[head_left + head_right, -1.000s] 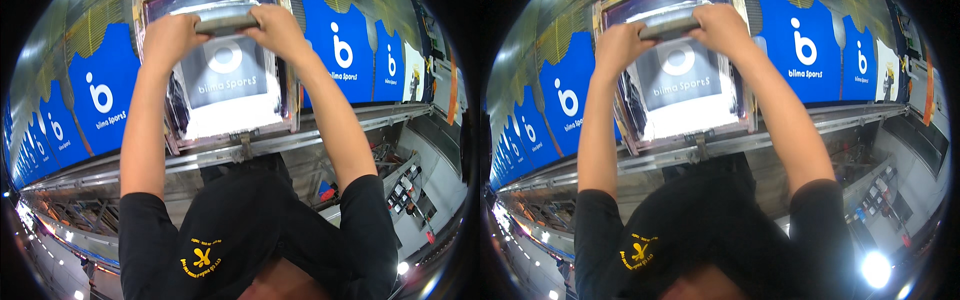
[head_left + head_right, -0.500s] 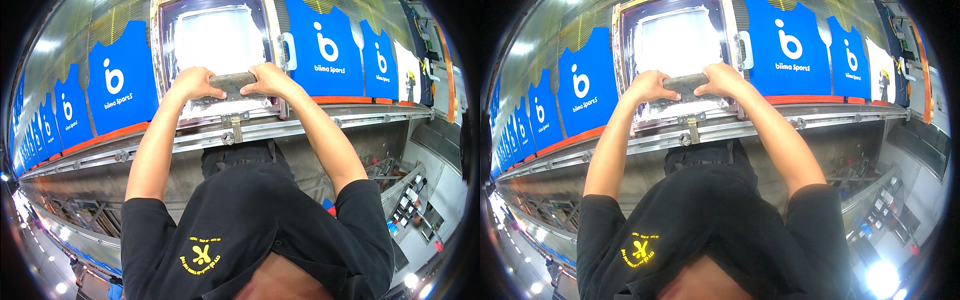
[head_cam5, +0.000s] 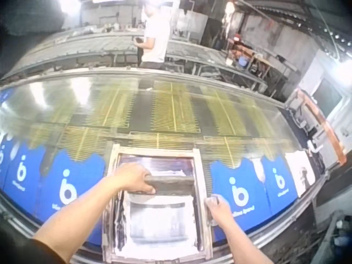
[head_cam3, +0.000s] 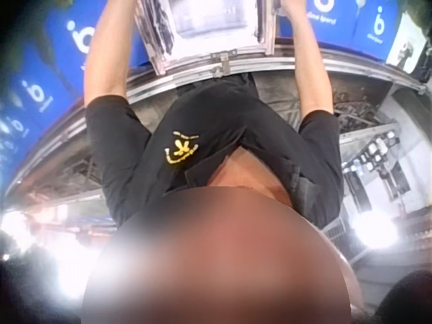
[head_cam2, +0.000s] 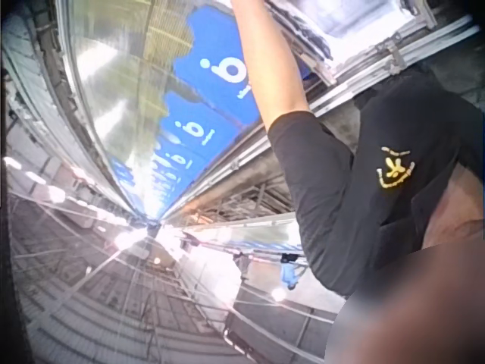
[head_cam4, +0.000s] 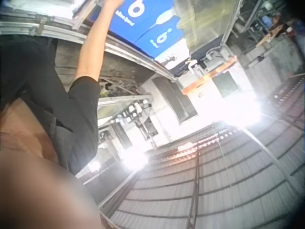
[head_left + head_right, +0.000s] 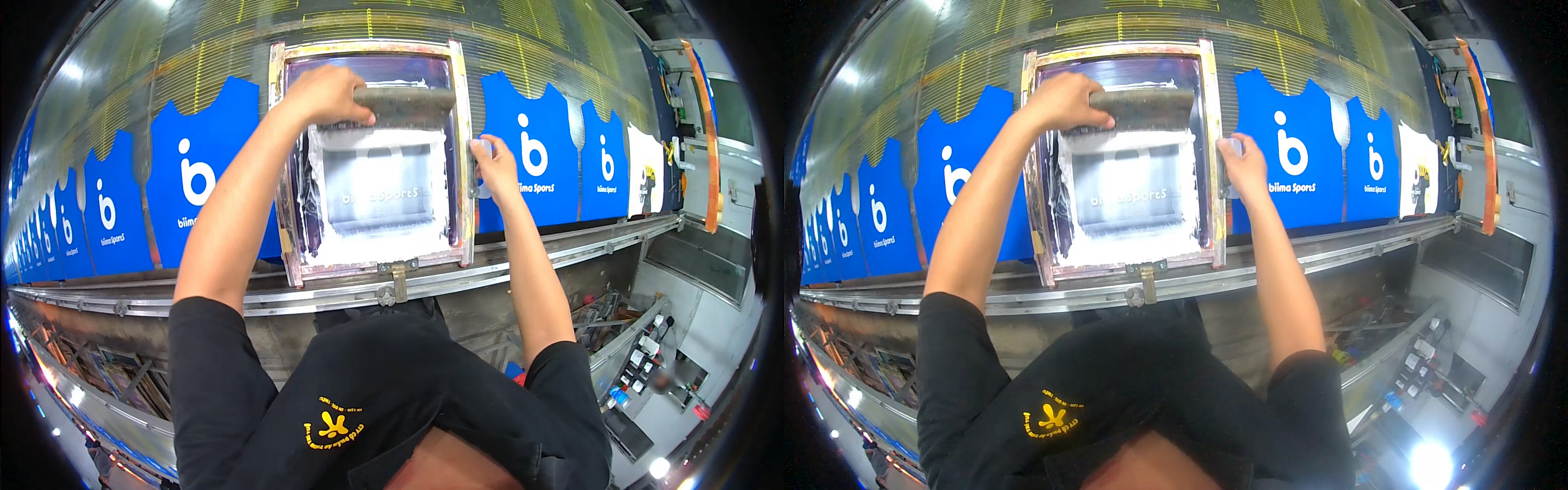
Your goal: The person prepares white ink by scooping it into a screen printing frame, then positions the frame over a blue fabric. They use a squeegee to pull the ink across the screen, printing a white logo onto the fabric. The process is repeated for multiple prints.
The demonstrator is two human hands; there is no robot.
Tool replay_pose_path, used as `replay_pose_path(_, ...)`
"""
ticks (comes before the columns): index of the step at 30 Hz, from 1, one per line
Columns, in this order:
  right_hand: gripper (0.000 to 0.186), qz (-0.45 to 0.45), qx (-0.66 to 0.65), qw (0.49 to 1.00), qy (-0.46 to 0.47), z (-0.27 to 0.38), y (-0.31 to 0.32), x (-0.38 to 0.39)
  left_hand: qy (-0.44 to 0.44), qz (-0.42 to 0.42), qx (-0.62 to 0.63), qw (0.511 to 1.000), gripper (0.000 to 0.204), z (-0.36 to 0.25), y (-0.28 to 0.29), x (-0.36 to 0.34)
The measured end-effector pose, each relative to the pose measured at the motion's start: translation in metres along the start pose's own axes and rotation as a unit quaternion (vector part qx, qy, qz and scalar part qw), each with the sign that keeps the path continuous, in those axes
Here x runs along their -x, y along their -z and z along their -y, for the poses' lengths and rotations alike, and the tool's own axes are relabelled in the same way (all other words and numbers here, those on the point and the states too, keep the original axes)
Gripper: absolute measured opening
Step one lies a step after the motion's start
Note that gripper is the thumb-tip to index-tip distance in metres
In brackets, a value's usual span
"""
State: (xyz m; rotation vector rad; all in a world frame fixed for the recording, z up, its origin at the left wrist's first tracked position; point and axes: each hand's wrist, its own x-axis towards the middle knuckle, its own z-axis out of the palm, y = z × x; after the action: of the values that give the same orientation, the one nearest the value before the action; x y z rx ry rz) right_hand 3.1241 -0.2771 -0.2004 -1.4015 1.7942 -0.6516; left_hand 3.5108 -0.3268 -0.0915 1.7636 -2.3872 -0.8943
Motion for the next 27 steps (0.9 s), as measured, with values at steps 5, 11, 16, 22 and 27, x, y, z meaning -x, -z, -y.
replay_pose_path(5, 0.03, 0.052, -0.151, 0.974, -0.159, 0.065, 0.008, 0.019, -0.01, -0.095, -0.06, 0.994, 0.045, 0.036, 0.005, -0.037)
replay_pose_path(11, 0.033, 0.021, -0.156, 0.981, -0.117, 0.073, 0.017, 0.021, 0.012, -0.14, -0.047, 0.989, 0.041, 0.021, -0.003, -0.009)
replay_pose_path(16, 0.037, 0.017, -0.181, 0.98, -0.087, 0.082, 0.023, 0.023, 0.001, -0.198, 0.0, 0.98, 0.029, -0.02, -0.06, 0.079)
replay_pose_path(22, 0.037, 0.008, -0.164, 0.985, -0.05, 0.081, 0.02, 0.023, -0.057, -0.286, -0.042, 0.956, 0.061, -0.084, -0.173, 0.224)
replay_pose_path(27, 0.034, -0.066, -0.199, 0.978, 0.015, 0.105, -0.002, 0.045, -0.054, -0.282, -0.044, 0.957, 0.056, -0.067, -0.17, 0.253)
